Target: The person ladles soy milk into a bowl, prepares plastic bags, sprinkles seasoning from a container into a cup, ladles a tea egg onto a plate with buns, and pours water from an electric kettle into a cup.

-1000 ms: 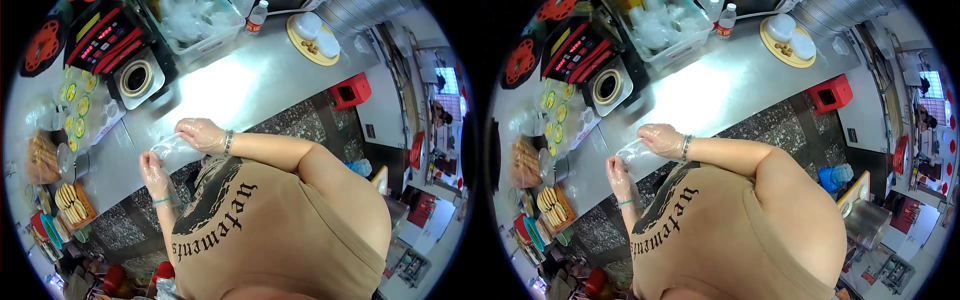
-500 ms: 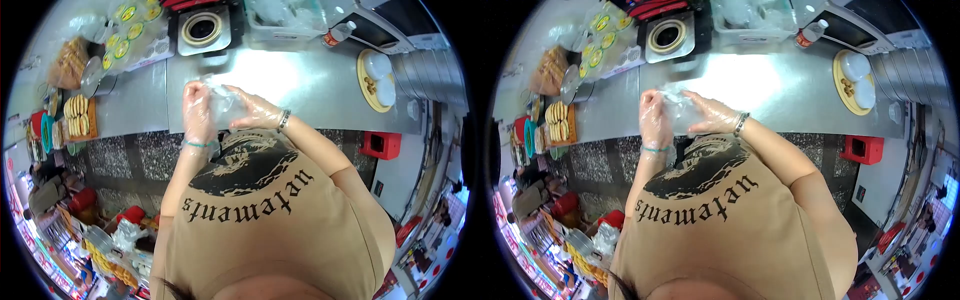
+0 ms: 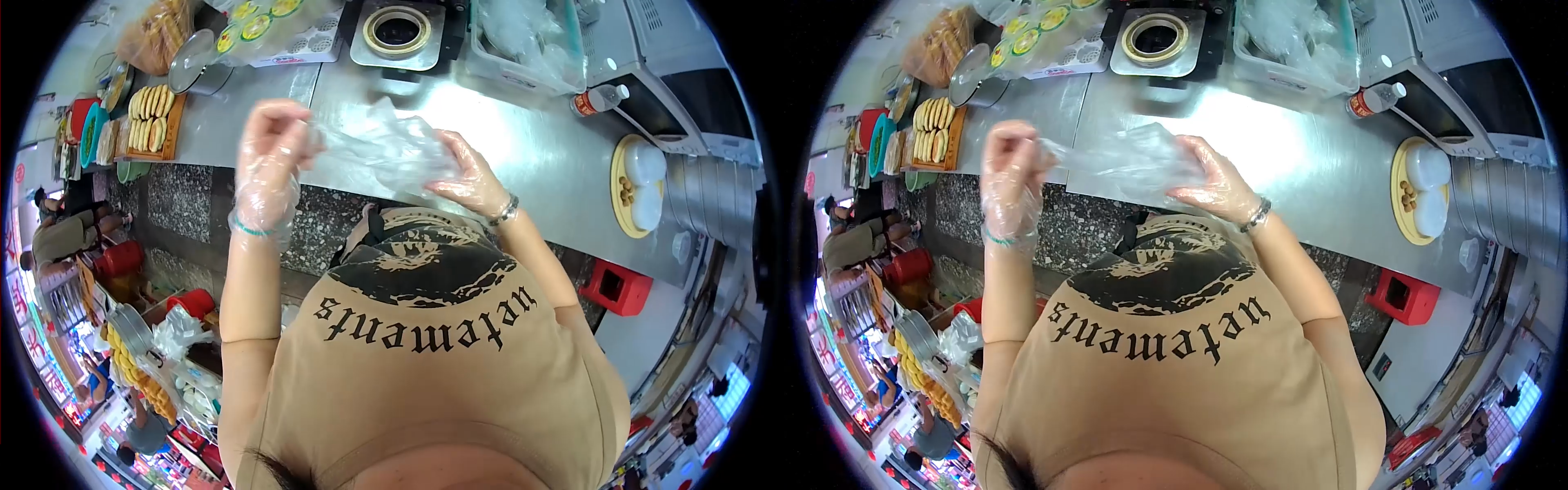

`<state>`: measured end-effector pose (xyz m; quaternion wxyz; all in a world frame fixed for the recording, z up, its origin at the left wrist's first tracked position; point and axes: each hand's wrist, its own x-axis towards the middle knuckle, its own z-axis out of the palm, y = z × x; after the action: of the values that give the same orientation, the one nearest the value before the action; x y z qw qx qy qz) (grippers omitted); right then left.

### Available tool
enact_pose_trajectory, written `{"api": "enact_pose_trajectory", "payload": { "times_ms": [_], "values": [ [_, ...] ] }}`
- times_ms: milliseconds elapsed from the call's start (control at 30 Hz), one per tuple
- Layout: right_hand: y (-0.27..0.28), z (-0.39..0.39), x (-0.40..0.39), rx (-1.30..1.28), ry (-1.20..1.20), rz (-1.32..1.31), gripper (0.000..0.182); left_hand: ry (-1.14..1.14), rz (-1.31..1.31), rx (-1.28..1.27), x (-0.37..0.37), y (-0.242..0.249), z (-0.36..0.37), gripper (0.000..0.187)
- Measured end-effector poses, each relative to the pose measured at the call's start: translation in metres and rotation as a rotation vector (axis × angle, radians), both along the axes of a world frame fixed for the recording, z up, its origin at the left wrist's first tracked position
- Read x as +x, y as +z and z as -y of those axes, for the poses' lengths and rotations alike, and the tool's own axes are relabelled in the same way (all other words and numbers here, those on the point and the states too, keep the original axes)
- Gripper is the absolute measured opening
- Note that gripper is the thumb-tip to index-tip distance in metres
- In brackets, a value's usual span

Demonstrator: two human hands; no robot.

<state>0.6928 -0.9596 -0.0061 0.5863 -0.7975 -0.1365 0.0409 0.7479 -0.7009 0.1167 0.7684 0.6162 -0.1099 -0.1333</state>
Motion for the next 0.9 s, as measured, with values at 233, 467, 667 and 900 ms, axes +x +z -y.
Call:
{"api": "enact_pose_trajectory", "payload": {
  "times_ms": [233, 467, 667, 900],
  "values": [
    [0.015, -0.013, -0.005, 0.104, -0.091, 0.006, 0.063, -0.074, 0.68, 0.791, -0.013, 0.013, 0.009, 0.007],
    [0.018, -0.006, -0.006, -0.006, -0.057, -0.05, 0.054, -0.512, 0.76, 1.173, -0.011, -0.005, 0.004, 0.016],
    [0.012, -0.003, -0.012, 0.161, -0.065, -0.076, 0.046, -0.496, 0.601, 1.544, -0.014, 0.001, 0.013, 0.04],
    [-0.014, -0.005, -0.011, 1.077, -0.126, -0.487, 0.037, -0.547, 0.411, 1.14, -0.013, -0.018, 0.015, 0.054]
  ]
}}
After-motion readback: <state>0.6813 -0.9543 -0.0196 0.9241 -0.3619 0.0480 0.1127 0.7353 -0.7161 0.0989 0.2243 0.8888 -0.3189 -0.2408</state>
